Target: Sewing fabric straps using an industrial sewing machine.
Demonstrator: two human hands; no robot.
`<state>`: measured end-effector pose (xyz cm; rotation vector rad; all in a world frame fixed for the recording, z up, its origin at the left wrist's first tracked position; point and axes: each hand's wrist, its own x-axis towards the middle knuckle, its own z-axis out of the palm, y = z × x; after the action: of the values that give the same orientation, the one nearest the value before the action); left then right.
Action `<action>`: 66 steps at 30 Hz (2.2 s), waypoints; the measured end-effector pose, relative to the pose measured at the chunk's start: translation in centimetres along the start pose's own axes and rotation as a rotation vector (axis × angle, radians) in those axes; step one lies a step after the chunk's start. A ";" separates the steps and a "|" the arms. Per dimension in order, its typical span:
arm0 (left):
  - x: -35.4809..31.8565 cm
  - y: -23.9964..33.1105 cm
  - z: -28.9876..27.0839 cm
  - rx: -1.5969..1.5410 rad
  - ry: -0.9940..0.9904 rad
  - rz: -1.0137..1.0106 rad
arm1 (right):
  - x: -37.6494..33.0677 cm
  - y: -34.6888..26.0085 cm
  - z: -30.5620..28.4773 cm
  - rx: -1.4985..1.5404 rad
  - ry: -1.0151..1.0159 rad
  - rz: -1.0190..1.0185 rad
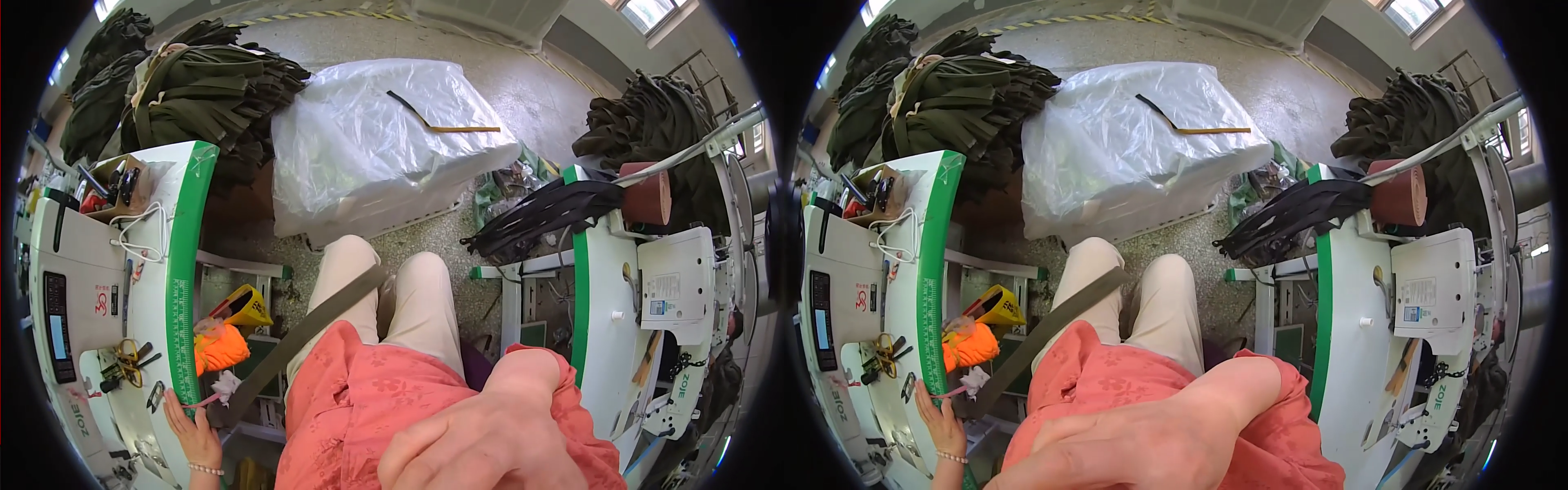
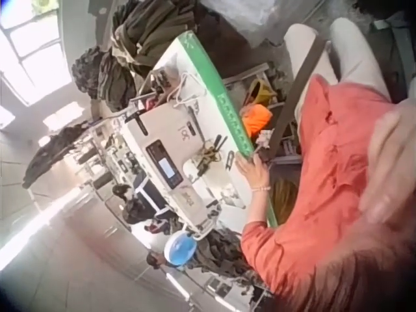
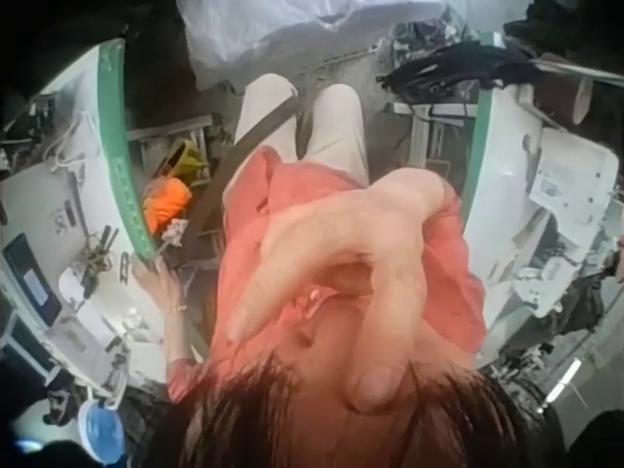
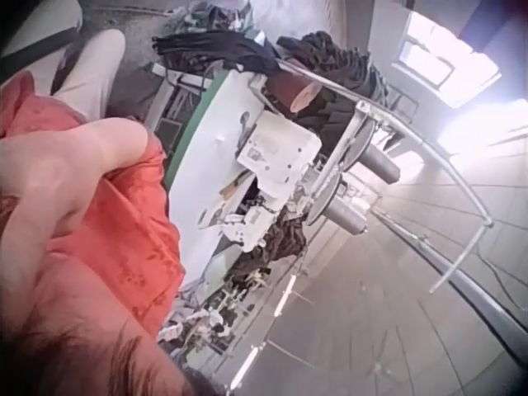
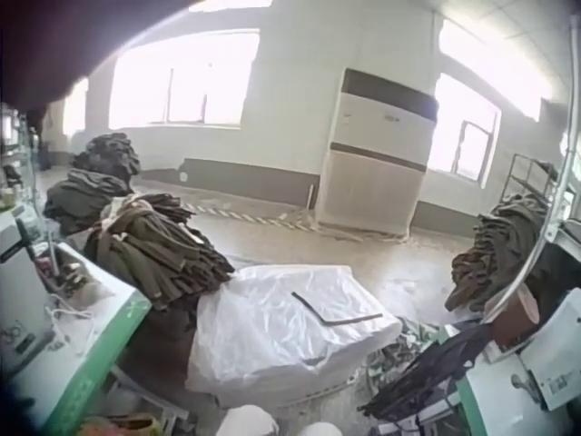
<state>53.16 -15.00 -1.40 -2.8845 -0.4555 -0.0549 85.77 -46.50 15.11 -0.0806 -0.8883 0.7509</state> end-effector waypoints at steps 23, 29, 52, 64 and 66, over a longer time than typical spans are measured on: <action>60.2 25.5 24.3 -1.178 0.093 -0.376 | -14.9 -35.5 -79.8 -2.665 1.326 0.407; 68.0 27.8 30.3 -0.996 0.003 -0.448 | -16.1 -42.0 -93.0 -1.799 1.603 0.953; 59.1 21.9 33.7 -0.957 -0.093 -0.665 | -23.0 -27.7 -72.5 -1.374 1.892 0.925; 48.0 17.9 32.2 -0.830 -0.013 -0.523 | -32.7 -17.8 -53.4 -1.292 1.926 0.783; 45.8 18.7 31.1 -0.843 -0.029 -0.529 | -34.0 -17.9 -51.6 -1.313 1.928 0.775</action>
<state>102.59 -11.68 -32.37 -3.4332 -1.5006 -0.3697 119.82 -69.02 -34.60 -2.0125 0.7592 0.3138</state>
